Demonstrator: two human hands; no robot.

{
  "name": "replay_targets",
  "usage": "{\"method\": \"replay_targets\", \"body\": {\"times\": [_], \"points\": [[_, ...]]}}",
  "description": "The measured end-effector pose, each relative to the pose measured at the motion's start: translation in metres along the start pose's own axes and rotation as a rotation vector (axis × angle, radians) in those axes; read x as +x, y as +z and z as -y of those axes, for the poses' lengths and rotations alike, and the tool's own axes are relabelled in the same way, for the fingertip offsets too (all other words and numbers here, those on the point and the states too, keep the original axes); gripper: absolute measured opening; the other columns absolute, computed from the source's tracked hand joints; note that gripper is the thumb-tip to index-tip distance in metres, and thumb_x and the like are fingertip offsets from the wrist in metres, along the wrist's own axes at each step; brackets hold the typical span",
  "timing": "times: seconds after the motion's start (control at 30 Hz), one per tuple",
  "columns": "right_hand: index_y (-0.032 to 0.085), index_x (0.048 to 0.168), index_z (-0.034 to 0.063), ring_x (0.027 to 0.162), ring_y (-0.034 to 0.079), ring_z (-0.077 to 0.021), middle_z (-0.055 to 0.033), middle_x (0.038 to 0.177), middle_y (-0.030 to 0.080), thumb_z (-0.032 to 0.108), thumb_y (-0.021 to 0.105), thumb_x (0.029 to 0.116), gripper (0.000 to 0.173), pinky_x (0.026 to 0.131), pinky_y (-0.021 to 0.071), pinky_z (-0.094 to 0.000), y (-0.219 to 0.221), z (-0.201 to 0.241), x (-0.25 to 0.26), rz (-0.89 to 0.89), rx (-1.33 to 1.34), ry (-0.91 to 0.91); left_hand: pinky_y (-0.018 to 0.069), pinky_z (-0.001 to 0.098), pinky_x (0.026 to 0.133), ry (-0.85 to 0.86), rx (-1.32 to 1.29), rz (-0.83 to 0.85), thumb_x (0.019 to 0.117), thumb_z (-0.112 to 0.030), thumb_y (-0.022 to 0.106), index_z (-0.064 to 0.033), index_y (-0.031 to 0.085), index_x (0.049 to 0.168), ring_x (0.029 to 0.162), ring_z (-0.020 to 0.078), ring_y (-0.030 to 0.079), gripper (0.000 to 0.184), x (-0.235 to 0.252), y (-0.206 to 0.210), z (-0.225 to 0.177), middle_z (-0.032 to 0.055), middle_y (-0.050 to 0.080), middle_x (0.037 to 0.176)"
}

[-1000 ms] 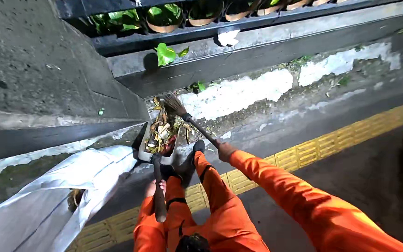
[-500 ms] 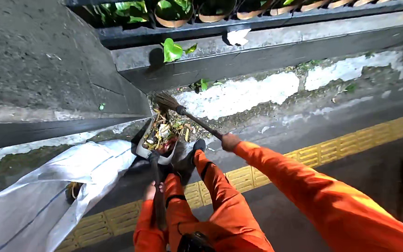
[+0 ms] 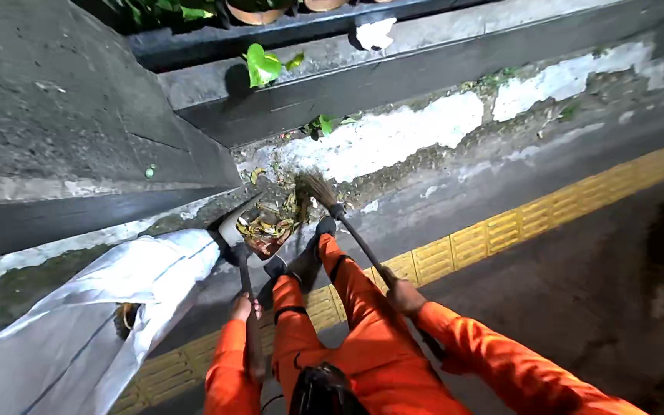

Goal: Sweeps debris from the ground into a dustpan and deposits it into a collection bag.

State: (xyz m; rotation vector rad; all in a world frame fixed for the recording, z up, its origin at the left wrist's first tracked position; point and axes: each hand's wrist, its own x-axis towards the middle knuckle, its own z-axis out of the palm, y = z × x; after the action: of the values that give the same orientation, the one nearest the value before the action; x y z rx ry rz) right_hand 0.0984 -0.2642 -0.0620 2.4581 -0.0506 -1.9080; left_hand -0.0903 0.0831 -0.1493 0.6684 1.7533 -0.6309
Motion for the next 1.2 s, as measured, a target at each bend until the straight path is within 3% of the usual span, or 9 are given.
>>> {"method": "replay_targets", "body": {"times": [0.13, 0.27, 0.47, 0.57, 0.67, 0.77, 0.9, 1.03, 1.2], "points": [[0.032, 0.158, 0.014, 0.118, 0.063, -0.0451, -0.027, 0.129, 0.063, 0.018, 0.067, 0.0938, 0.073, 0.099, 0.0494, -0.0648, 0.023, 0.036, 0.033, 0.099, 0.035, -0.09, 0.0376, 0.0231, 0.036, 0.017, 0.088, -0.014, 0.113, -0.025, 0.025, -0.0061, 0.044, 0.104, 0.04, 0.0099, 0.04, 0.029, -0.006, 0.002, -0.019, 0.003, 0.043, 0.064], [0.043, 0.158, 0.0201, 0.116, 0.065, -0.0408, -0.0234, 0.129, 0.066, 0.011, 0.07, 0.0913, 0.072, 0.1, 0.049, -0.063, 0.062, -0.025, -0.013, 0.063, 0.231, -0.172, 0.0363, 0.0218, 0.036, 0.018, 0.138, 0.0, 0.1129, -0.026, 0.023, -0.007, 0.044, 0.101, 0.04, 0.009, 0.038, 0.031, 0.0, -0.007, -0.015, 0.0024, 0.042, 0.063], [0.029, 0.162, 0.0137, 0.101, 0.068, -0.0359, -0.0247, 0.123, 0.065, 0.012, 0.063, 0.0955, 0.074, 0.09, 0.0551, -0.0557, 0.15, -0.046, -0.045, -0.086, 0.723, 0.141, 0.0382, 0.0237, 0.037, 0.1, 0.303, -0.039, 0.1126, -0.027, 0.026, -0.0068, 0.046, 0.105, 0.041, 0.0104, 0.041, 0.029, -0.013, -0.021, -0.023, 0.0031, 0.043, 0.064], [0.03, 0.159, 0.011, 0.079, 0.065, -0.0314, -0.0231, 0.112, 0.062, 0.009, 0.061, 0.0942, 0.072, 0.07, 0.0553, -0.0506, 0.147, -0.018, 0.016, -0.063, 0.847, 0.215, 0.044, 0.0276, 0.046, 0.179, 0.52, -0.09, 0.1131, -0.025, 0.029, -0.0039, 0.048, 0.126, 0.051, 0.0128, 0.046, 0.031, -0.011, 0.0, -0.025, 0.0054, 0.047, 0.076], [0.031, 0.157, 0.0127, 0.105, 0.068, -0.0405, -0.0259, 0.125, 0.064, 0.01, 0.069, 0.0884, 0.079, 0.088, 0.0556, -0.0608, 0.154, 0.035, 0.022, 0.085, 0.65, 0.13, 0.0466, 0.0278, 0.049, 0.228, 0.626, -0.11, 0.1122, -0.022, 0.03, -0.0023, 0.049, 0.124, 0.053, 0.0127, 0.049, 0.03, -0.008, 0.018, -0.032, 0.0057, 0.049, 0.078], [0.028, 0.158, 0.015, 0.105, 0.068, -0.0429, -0.0268, 0.122, 0.065, 0.011, 0.066, 0.0921, 0.076, 0.088, 0.0545, -0.0623, 0.172, 0.062, -0.014, 0.225, 0.488, 0.029, 0.0463, 0.0276, 0.048, 0.227, 0.601, -0.103, 0.1124, -0.022, 0.03, -0.0019, 0.05, 0.119, 0.051, 0.0127, 0.048, 0.029, -0.002, 0.009, -0.027, 0.0054, 0.048, 0.075], [0.033, 0.161, 0.0203, 0.095, 0.068, -0.0391, -0.025, 0.125, 0.064, 0.011, 0.065, 0.0965, 0.073, 0.082, 0.0539, -0.0599, 0.163, 0.021, -0.035, 0.251, 0.463, -0.137, 0.043, 0.0261, 0.044, 0.208, 0.513, -0.081, 0.1131, -0.023, 0.029, -0.0028, 0.048, 0.121, 0.048, 0.0119, 0.046, 0.029, 0.0, -0.012, -0.03, 0.0047, 0.046, 0.072], [0.032, 0.162, 0.0195, 0.114, 0.067, -0.039, -0.023, 0.126, 0.067, 0.013, 0.066, 0.0931, 0.077, 0.101, 0.0505, -0.0595, 0.152, -0.019, -0.057, 0.02, 0.477, -0.056, 0.0373, 0.024, 0.037, 0.176, 0.313, -0.009, 0.1134, -0.026, 0.024, -0.0056, 0.046, 0.114, 0.042, 0.0105, 0.042, 0.03, 0.011, -0.04, -0.022, 0.0035, 0.045, 0.065], [0.022, 0.163, 0.0136, 0.106, 0.067, -0.0412, -0.0269, 0.127, 0.063, 0.01, 0.061, 0.0941, 0.08, 0.091, 0.053, -0.0595, 0.115, 0.004, 0.02, -0.028, 0.551, 0.088, 0.0372, 0.0229, 0.036, 0.101, 0.249, -0.012, 0.1134, -0.027, 0.023, -0.0061, 0.045, 0.106, 0.04, 0.01, 0.041, 0.032, 0.012, -0.031, -0.004, 0.0037, 0.046, 0.064]]}}
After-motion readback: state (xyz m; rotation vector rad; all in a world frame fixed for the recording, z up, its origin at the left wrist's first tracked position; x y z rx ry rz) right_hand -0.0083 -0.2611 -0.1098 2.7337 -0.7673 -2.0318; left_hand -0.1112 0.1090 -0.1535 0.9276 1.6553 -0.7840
